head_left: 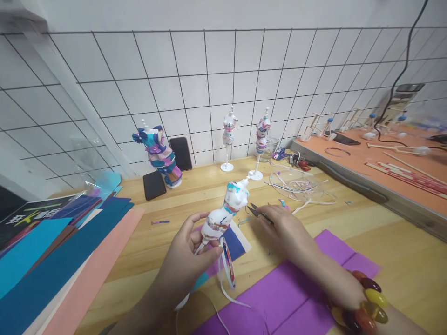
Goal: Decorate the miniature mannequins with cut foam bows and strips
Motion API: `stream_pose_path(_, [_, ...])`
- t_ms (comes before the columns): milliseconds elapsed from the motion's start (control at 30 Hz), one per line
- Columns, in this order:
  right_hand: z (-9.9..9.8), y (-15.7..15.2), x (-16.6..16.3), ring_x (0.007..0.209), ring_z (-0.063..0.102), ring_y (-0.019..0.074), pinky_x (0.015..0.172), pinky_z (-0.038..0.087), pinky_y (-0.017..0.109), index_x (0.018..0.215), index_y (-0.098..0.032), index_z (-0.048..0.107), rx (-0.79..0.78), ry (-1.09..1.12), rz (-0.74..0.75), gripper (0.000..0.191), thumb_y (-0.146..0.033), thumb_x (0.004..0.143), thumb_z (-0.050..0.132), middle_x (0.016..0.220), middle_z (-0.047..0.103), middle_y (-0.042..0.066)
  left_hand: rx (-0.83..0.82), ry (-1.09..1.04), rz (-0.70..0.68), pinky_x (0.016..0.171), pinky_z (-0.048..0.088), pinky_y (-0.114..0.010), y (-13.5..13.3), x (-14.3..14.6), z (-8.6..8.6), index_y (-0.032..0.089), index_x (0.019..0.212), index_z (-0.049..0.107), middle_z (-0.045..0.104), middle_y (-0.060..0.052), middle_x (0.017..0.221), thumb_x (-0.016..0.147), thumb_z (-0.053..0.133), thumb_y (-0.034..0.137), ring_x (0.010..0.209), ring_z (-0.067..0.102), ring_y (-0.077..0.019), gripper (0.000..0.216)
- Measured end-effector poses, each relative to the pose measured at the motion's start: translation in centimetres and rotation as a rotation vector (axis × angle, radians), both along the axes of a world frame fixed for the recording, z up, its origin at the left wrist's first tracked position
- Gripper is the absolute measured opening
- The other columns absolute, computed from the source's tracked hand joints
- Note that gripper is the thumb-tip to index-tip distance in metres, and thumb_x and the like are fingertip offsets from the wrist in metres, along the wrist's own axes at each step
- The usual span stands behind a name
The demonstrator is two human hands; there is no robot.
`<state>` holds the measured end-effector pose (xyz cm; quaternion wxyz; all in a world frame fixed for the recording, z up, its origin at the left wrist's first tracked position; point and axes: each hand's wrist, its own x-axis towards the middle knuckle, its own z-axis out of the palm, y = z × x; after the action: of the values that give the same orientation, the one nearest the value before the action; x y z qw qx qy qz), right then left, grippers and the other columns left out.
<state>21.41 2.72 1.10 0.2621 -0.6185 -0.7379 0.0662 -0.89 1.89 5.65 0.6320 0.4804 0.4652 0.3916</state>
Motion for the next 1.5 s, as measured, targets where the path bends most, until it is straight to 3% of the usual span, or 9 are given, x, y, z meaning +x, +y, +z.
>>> stream_pose_path(133, [-0.9, 0.7, 1.2, 0.078, 0.062, 0.0234, 0.067, 0.04, 0.03, 0.084, -0.015, 0.063, -0.073, -0.328, -0.063, 0.021, -0.012, 0.083, 0.042, 0.078, 0.068, 0.011, -0.011, 0.013, -0.005, 0.068, 0.043, -0.027, 0.0, 0.0, 0.1, 0.02, 0.114, 0.04, 0.068, -0.002, 0.079, 0.061, 0.07, 0.018, 0.073, 0.061, -0.0157, 0.061])
stream_pose_path(267, [-1.4, 0.7, 1.5, 0.069, 0.063, 0.0237, 0.058, 0.038, 0.028, 0.088, -0.014, 0.062, -0.097, -0.393, -0.111, 0.027, -0.004, 0.079, 0.039, 0.071, 0.068, 0.012, 0.004, 0.032, 0.014, 0.068, 0.044, -0.027, -0.1, 0.0, 0.0, 0.019, 0.117, 0.041, 0.069, -0.004, 0.082, 0.06, 0.07, 0.02, 0.073, 0.061, -0.0158, 0.064])
stream_pose_path(400, [-0.7, 1.0, 1.8, 0.078, 0.064, 0.0243, 0.063, 0.042, 0.03, 0.101, -0.015, 0.061, -0.137, -0.1, -0.176, 0.03, -0.01, 0.083, 0.038, 0.089, 0.069, 0.012, -0.012, 0.038, -0.023, 0.072, 0.046, -0.028, -0.3, -0.2, 0.2, 0.019, 0.121, 0.039, 0.069, -0.005, 0.085, 0.062, 0.069, 0.019, 0.082, 0.063, -0.0183, 0.066])
stream_pose_path(500, [0.8, 0.4, 1.4, 0.079, 0.061, 0.0206, 0.068, 0.044, 0.03, 0.103, -0.017, 0.062, -0.244, 0.334, 0.021, 0.026, -0.026, 0.087, 0.043, 0.091, 0.068, 0.009, -0.011, 0.061, -0.017, 0.073, 0.046, -0.029, -0.4, -0.3, 0.3, 0.019, 0.122, 0.039, 0.069, -0.007, 0.09, 0.062, 0.067, 0.016, 0.083, 0.063, -0.0186, 0.066])
stream_pose_path(567, [1.9, -0.3, 0.8, 0.064, 0.056, 0.0148, 0.057, 0.043, 0.026, 0.102, -0.019, 0.064, -0.416, 0.565, 0.201, 0.029, -0.035, 0.087, 0.046, 0.081, 0.066, 0.004, 0.008, 0.093, 0.001, 0.072, 0.047, -0.028, -0.5, -0.2, 0.4, 0.019, 0.122, 0.04, 0.069, -0.008, 0.092, 0.062, 0.067, 0.016, 0.082, 0.063, -0.0185, 0.066])
stream_pose_path(667, [2.9, -1.4, 0.1, 0.057, 0.049, 0.0117, 0.05, 0.039, 0.023, 0.096, -0.021, 0.068, -0.586, 0.707, 0.379, 0.028, -0.04, 0.083, 0.054, 0.071, 0.062, 0.001, 0.038, 0.15, 0.007, 0.066, 0.047, -0.026, -0.6, -0.2, 0.5, 0.02, 0.122, 0.043, 0.069, -0.008, 0.094, 0.061, 0.066, 0.017, 0.077, 0.063, -0.0176, 0.065])
stream_pose_path(800, [3.0, -2.1, -0.5, 0.066, 0.051, 0.0144, 0.054, 0.04, 0.023, 0.095, -0.024, 0.069, -0.62, 0.759, 0.476, 0.024, -0.039, 0.078, 0.06, 0.074, 0.062, 0.001, 0.043, 0.172, -0.02, 0.063, 0.046, -0.025, -0.9, 0.0, 0.4, 0.019, 0.121, 0.044, 0.069, -0.006, 0.086, 0.06, 0.066, 0.016, 0.069, 0.061, -0.0157, 0.065])
stream_pose_path(1000, [3.3, -2.7, -1.3, 0.064, 0.049, 0.0133, 0.057, 0.038, 0.024, 0.098, -0.024, 0.068, -0.633, 0.666, 0.538, 0.025, -0.038, 0.085, 0.051, 0.074, 0.061, 0.0, -0.008, 0.123, -0.029, 0.069, 0.046, -0.028, -1.5, 0.5, 0.5, 0.02, 0.121, 0.046, 0.064, 0.0, 0.07, 0.058, 0.065, 0.014, 0.071, 0.06, -0.0161, 0.066])
stream_pose_path(1500, [3.8, -2.7, -1.8, 0.073, 0.055, 0.0152, 0.064, 0.042, 0.026, 0.096, -0.021, 0.068, -0.559, 0.544, 0.576, 0.028, -0.037, 0.088, 0.046, 0.082, 0.064, 0.002, -0.034, 0.147, -0.097, 0.066, 0.044, -0.025, -1.5, 0.3, 0.7, 0.02, 0.123, 0.041, 0.064, 0.0, 0.076, 0.061, 0.064, 0.014, 0.068, 0.056, -0.0132, 0.067])
